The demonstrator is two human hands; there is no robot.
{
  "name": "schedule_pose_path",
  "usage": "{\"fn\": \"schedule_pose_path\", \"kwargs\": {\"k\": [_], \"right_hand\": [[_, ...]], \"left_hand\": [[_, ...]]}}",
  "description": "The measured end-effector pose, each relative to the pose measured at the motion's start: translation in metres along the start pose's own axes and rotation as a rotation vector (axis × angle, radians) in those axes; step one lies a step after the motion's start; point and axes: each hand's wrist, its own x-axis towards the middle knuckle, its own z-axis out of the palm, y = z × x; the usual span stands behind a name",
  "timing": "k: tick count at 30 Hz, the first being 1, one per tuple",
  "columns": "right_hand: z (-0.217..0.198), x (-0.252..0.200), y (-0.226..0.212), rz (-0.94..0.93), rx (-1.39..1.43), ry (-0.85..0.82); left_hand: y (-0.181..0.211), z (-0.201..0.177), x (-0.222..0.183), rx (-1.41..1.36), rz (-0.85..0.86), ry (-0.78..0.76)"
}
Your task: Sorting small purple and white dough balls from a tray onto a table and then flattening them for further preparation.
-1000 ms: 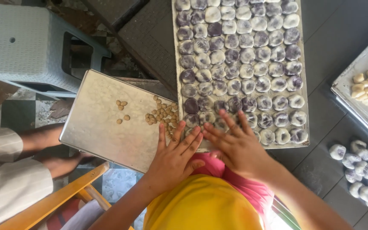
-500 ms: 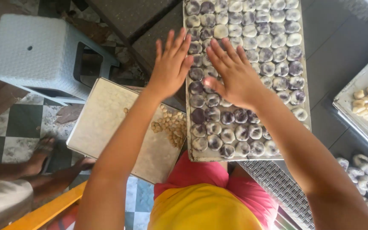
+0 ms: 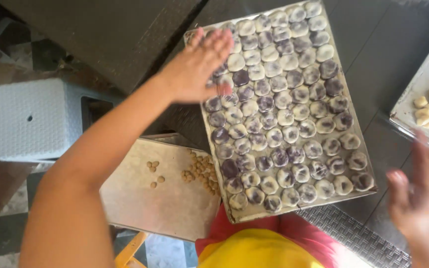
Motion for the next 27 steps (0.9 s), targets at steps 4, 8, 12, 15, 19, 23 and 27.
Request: {"fn": "schedule_pose_path", "kwargs": {"k": [4, 8, 12, 15, 19, 23, 27], "right_hand": [[0.0, -0.086, -0.007, 0.2, 0.014, 0.103], [0.015, -0.114, -0.019, 0.144, -0.091, 0.227], [0.03, -0.118, -0.007, 0.102, -0.081, 0.232], [0.027, -0.116, -0.004, 0.014, -0.05, 0.28], [0.025, -0.119, -0.01, 0.089, -0.053, 0.219], [0.025, -0.116, -0.013, 0.005, -0.047, 0.221], [0.024, -0.118, -0.013, 0.005, -0.017, 0.223]], "left_hand": [[0.025, 0.073, -0.018, 0.064, 0.278, -0.044], [0.028, 0.052, -0.025, 0.082, 0.308, 0.027], [0.035, 0.081, -0.029, 0.117, 0.366, 0.057], [0.062, 0.056, -0.037, 0.115, 0.369, -0.09], [0.101, 0.095, -0.066, 0.288, 0.589, 0.179], [0.116, 0.093, -0.077, 0.108, 0.519, 0.0], [0.144, 0.116, -0.1, 0.049, 0.554, -0.026]]}}
